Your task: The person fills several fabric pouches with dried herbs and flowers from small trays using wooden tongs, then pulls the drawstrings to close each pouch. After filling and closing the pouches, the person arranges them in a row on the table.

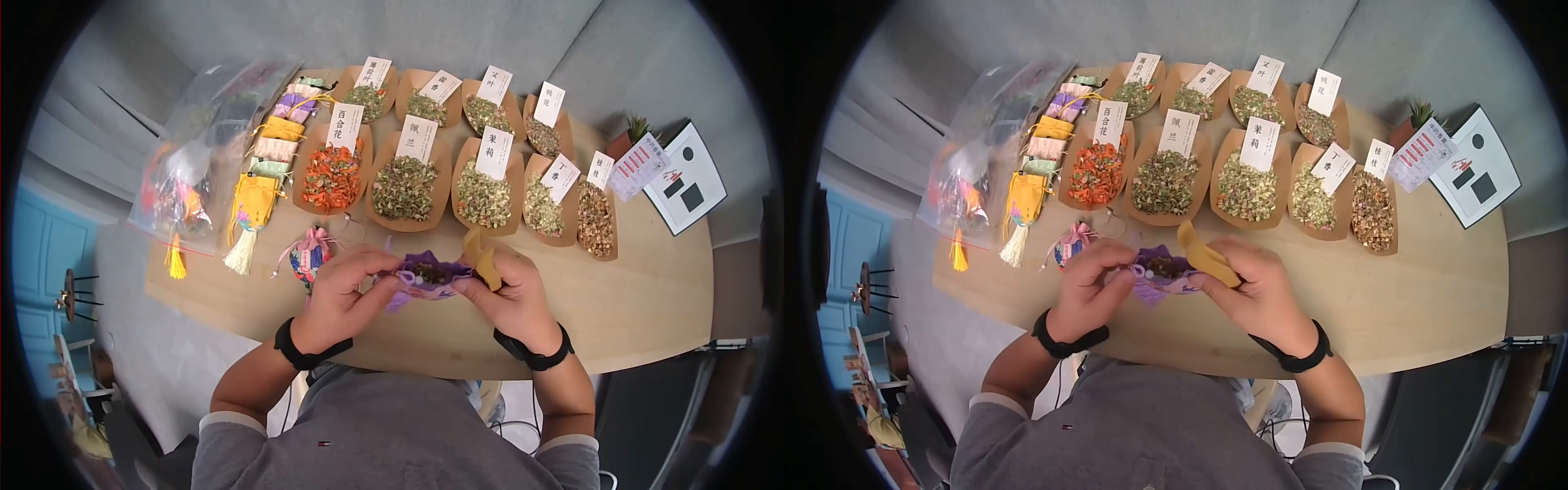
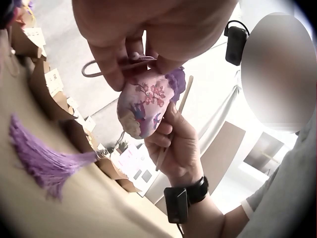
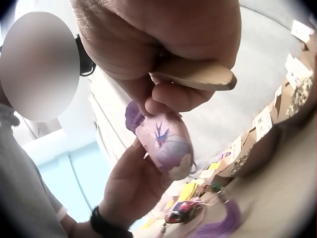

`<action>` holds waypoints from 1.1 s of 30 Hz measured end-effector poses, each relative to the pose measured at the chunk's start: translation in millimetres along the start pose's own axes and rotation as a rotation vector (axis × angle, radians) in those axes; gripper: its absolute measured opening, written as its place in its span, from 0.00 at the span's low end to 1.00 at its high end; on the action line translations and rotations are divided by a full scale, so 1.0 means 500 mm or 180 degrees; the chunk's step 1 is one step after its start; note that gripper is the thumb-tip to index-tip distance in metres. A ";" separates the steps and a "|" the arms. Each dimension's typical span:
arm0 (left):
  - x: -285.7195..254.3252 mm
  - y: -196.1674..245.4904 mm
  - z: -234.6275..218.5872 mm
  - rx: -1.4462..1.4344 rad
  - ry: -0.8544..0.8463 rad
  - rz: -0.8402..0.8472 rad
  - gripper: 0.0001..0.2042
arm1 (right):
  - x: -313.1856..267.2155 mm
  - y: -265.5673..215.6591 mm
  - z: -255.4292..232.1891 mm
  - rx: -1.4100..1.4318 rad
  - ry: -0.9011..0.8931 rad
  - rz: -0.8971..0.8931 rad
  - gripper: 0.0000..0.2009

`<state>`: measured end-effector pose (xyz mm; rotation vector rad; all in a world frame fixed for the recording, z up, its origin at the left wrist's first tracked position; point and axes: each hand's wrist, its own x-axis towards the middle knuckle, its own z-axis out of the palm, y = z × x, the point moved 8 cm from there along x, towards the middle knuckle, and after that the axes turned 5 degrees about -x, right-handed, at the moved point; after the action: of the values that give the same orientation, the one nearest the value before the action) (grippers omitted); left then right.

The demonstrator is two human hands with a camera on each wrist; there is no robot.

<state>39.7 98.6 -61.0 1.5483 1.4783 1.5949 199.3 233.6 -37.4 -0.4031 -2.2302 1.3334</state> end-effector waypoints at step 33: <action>-0.012 0.027 0.044 -0.0761 -0.0658 -0.0595 0.07 | -0.057 0.042 0.065 0.5509 -0.0316 0.0595 0.09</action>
<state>65.4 97.2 -56.2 1.3527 1.2327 1.4012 204.6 205.5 -76.2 0.1426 -0.4308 2.7020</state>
